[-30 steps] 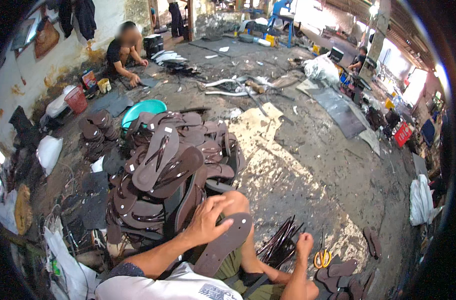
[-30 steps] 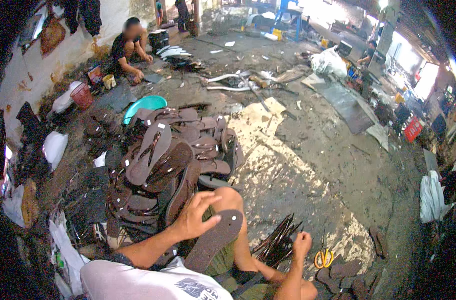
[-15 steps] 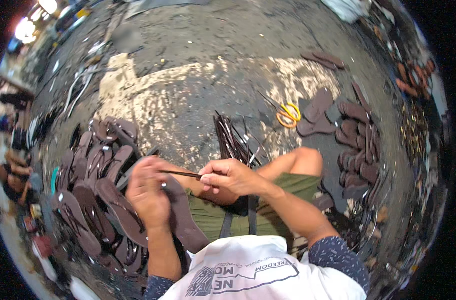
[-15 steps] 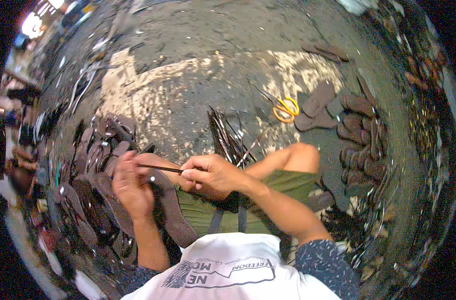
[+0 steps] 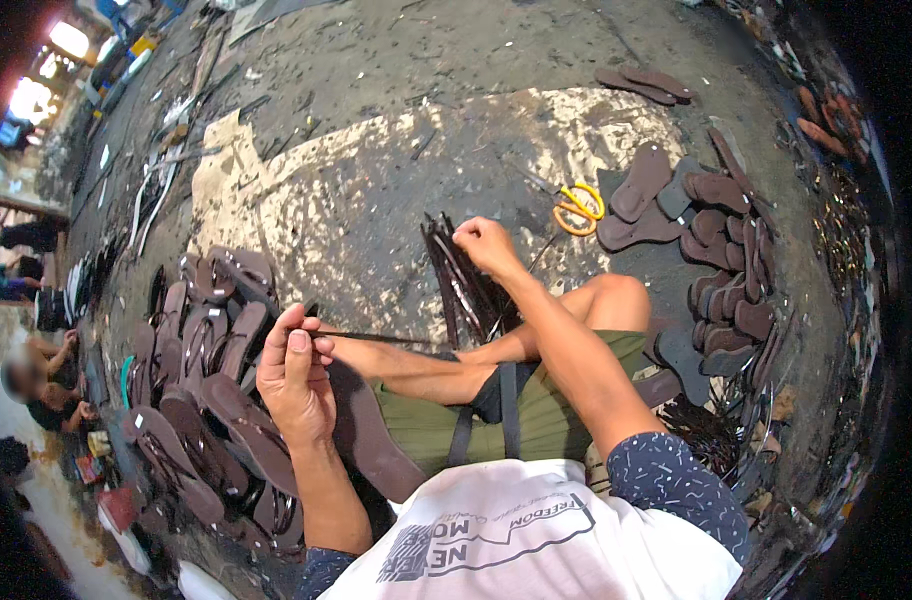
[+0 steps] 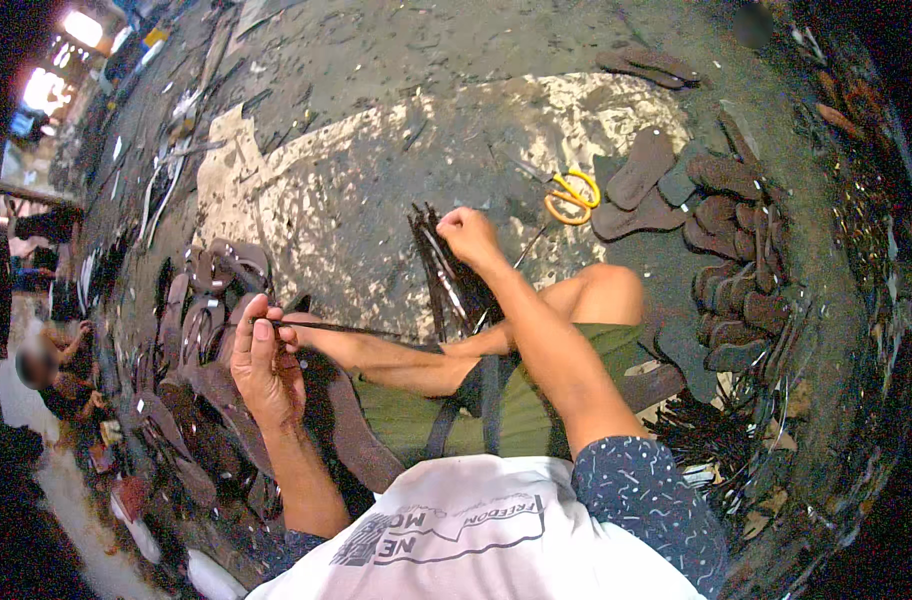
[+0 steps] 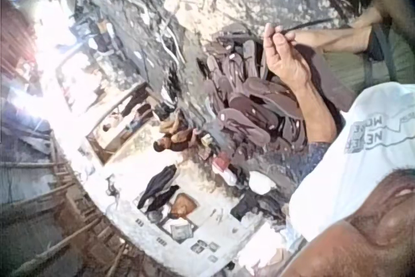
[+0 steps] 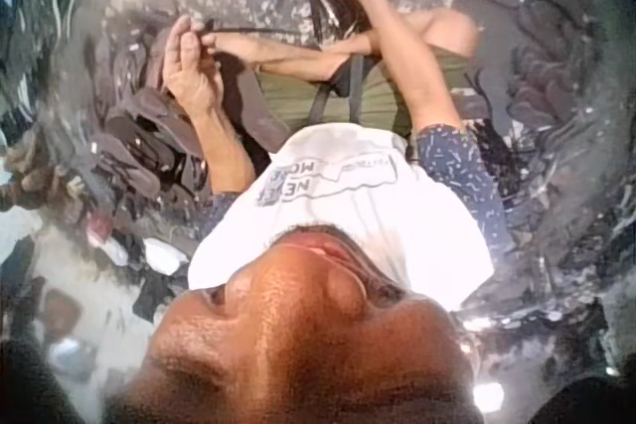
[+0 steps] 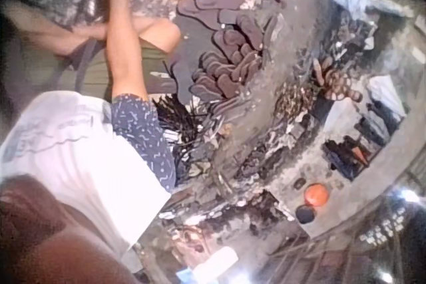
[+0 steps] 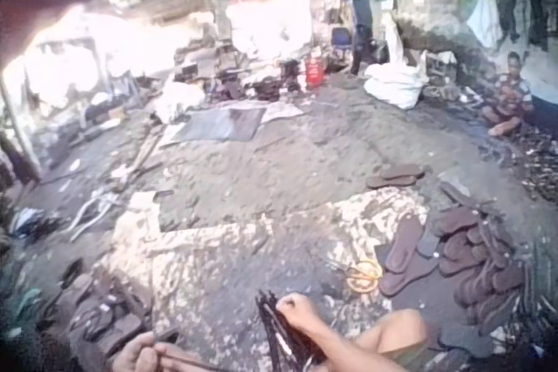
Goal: The person sits on the floor and assembles flip-flops by inserting metal pins through the straps and into the soles. They repeatedly pick up a sole, insert a pin, and place the finished unit aside.
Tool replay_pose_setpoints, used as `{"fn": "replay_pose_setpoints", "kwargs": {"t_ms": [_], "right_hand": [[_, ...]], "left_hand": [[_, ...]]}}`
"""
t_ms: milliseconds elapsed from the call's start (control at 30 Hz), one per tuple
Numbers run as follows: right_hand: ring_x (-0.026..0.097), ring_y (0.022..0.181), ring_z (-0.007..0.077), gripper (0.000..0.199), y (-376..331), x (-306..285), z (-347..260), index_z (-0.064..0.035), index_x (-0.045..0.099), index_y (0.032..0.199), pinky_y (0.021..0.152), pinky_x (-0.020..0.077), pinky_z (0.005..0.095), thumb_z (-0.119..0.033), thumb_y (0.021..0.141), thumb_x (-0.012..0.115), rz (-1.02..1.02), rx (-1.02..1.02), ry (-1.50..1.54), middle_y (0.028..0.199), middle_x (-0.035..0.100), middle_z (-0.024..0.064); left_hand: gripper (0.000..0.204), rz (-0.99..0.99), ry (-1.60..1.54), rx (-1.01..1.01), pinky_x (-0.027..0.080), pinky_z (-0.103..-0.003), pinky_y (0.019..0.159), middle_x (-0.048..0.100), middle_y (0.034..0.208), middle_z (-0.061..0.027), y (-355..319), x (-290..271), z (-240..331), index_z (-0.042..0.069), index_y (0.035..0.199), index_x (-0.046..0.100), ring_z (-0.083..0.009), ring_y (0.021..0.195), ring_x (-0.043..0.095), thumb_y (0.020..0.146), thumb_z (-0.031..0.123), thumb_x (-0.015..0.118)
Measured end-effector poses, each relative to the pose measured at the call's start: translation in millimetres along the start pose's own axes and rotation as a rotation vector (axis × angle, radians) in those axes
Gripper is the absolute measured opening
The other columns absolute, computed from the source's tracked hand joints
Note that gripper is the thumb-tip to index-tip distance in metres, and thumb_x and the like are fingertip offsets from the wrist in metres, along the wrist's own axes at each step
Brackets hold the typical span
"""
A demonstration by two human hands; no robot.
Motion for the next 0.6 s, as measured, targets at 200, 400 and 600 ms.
{"fn": "replay_pose_setpoints", "kwargs": {"t_ms": [200,400,600], "right_hand": [[0.068,0.082,0.0154,0.024,-20.4,-15.8,-22.5,0.0001,0.07,0.105,0.074,0.0547,0.0327,-0.018,0.09,0.072,0.071,-0.122,0.257,0.09,0.074,0.0083],[0.068,0.08,0.0134,0.025,-46.5,-59.0,-94.1,-0.0009,0.07,0.108,0.073,0.0548,0.0315,-0.021,0.093,0.072,0.234,-0.251,0.179,0.088,0.074,0.0082],[0.066,0.084,0.0092,0.019,-127.6,-101.8,-226.5,-0.0029,0.072,0.113,0.072,0.052,0.0249,-0.014,0.097,0.069,0.209,-0.589,0.258,0.094,0.072,0.0054]], "left_hand": [[0.042,-0.033,0.131,0.015,0.051,-0.025,0.075,0.069,0.118,-0.0114,12.7,35.3,-3.0,-0.004,0.139,0.059,-0.0118,0.088,0.066,0.099,0.008,0.067],[0.024,-0.037,0.143,0.02,0.049,-0.022,0.068,0.071,0.108,-0.01,7.8,40.1,1.2,-0.005,0.119,0.067,-0.0103,0.081,0.065,0.097,0.005,0.069],[0.023,-0.001,0.169,0.084,0.05,-0.022,0.078,0.069,0.105,-0.0056,4.4,48.5,2.2,-0.004,0.116,0.07,-0.01,0.087,0.063,0.094,0.002,0.072]]}}
Point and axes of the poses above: each hand's wrist, its own y-axis towards the middle knuckle, its own x-axis out of the palm, z = x × y, the point moved 8 cm from there along y, towards the middle knuckle
